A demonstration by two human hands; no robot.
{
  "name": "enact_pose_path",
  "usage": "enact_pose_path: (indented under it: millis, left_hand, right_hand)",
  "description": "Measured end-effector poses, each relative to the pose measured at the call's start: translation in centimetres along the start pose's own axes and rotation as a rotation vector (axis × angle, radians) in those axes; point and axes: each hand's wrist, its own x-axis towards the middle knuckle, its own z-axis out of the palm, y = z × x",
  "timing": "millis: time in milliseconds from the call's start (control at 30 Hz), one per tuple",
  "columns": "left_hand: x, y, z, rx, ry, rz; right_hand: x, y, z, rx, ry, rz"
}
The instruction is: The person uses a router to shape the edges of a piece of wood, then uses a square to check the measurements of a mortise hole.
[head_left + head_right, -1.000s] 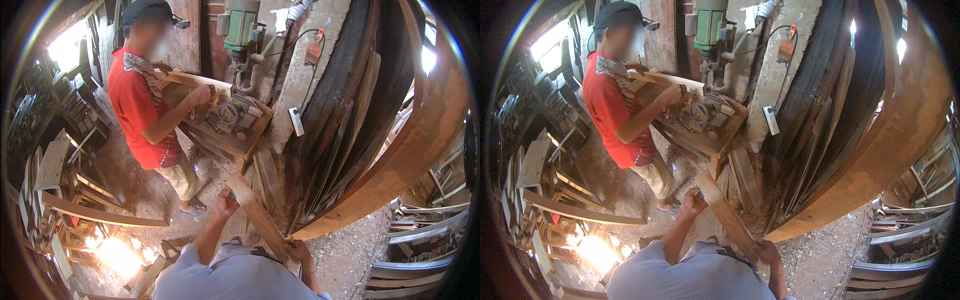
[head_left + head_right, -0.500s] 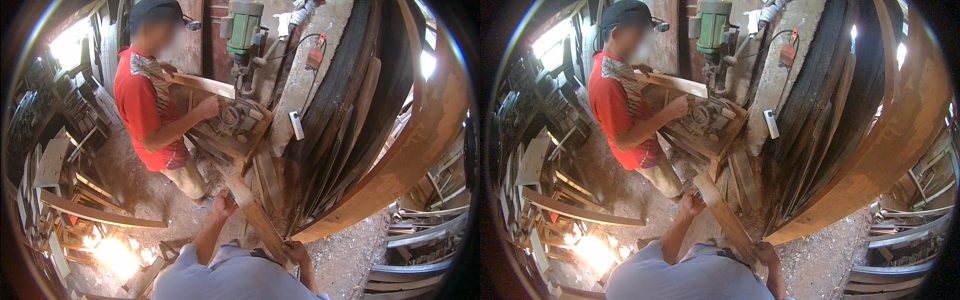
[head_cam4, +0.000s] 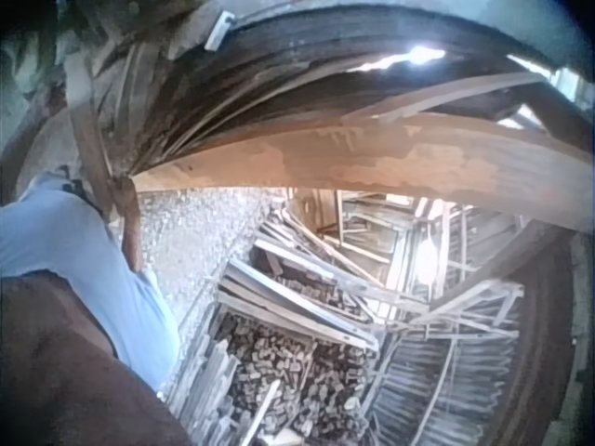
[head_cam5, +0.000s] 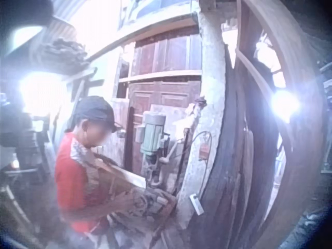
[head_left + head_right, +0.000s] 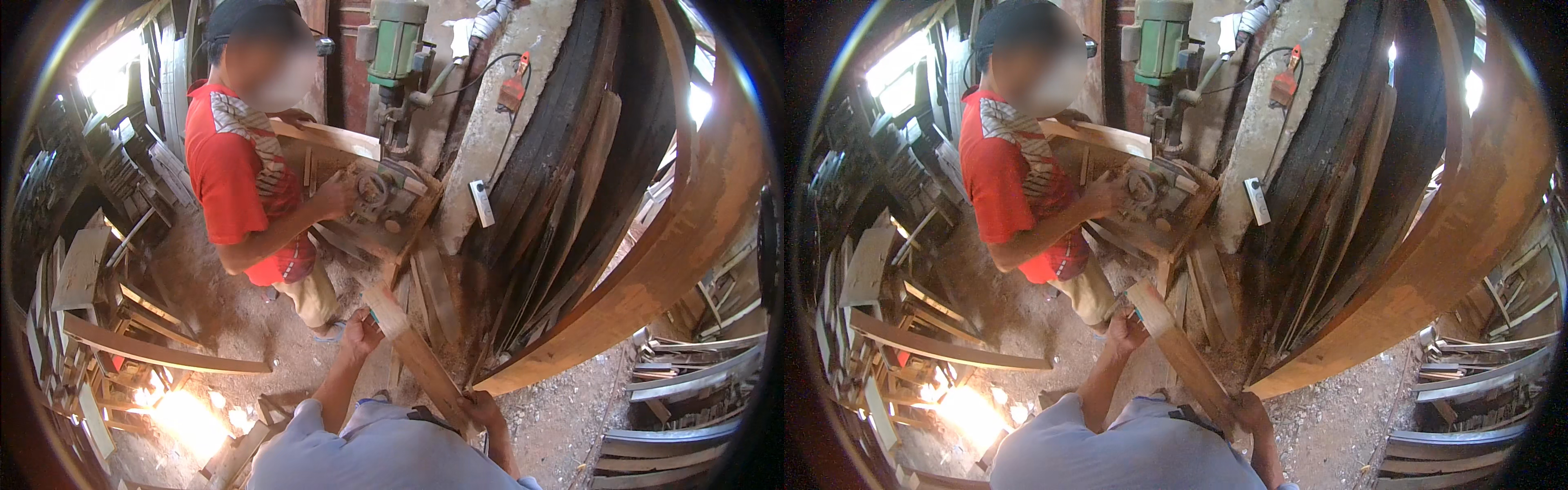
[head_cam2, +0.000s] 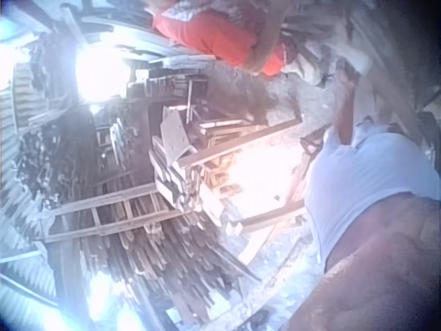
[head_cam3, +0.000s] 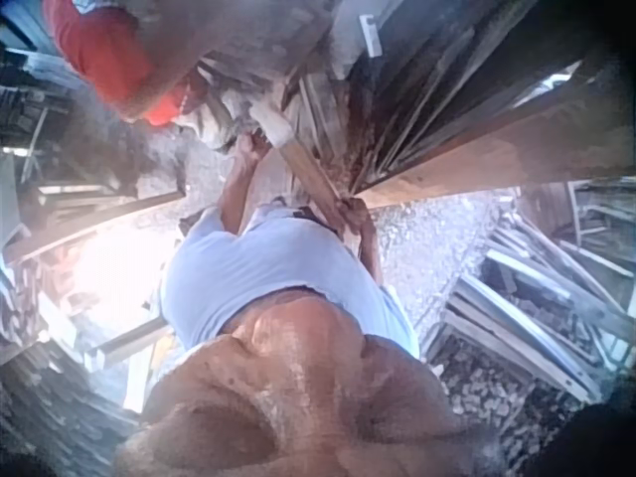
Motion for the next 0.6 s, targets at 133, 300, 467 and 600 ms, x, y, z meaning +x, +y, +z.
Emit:
enact_pose_path:
  millis: [133, 300, 467, 600]
  left_hand:
    - [0.6, 0.3, 0.1, -0.006, 0.02, 0.006]
    - [1.2, 0.8, -0.5, -0.004, 0.052, -0.009]
    - [0.9, 0.9, 0.8, 0.014, 0.071, 0.0]
    - [0.8, 1.3, 0.7, -0.007, 0.021, 0.048]
  right_hand:
    - [-0.1, -1.2, -0.5, 0.015, 0.002, 0.001]
    - [-1.0, -3.2, -0.7, 0.077, 0.0, 0.045]
    - [0.0, -1.7, 0.2, 0.06, 0.159, -0.144]
    - [0.2, -3.2, -1.1, -0.059, 0.023, -0.068]
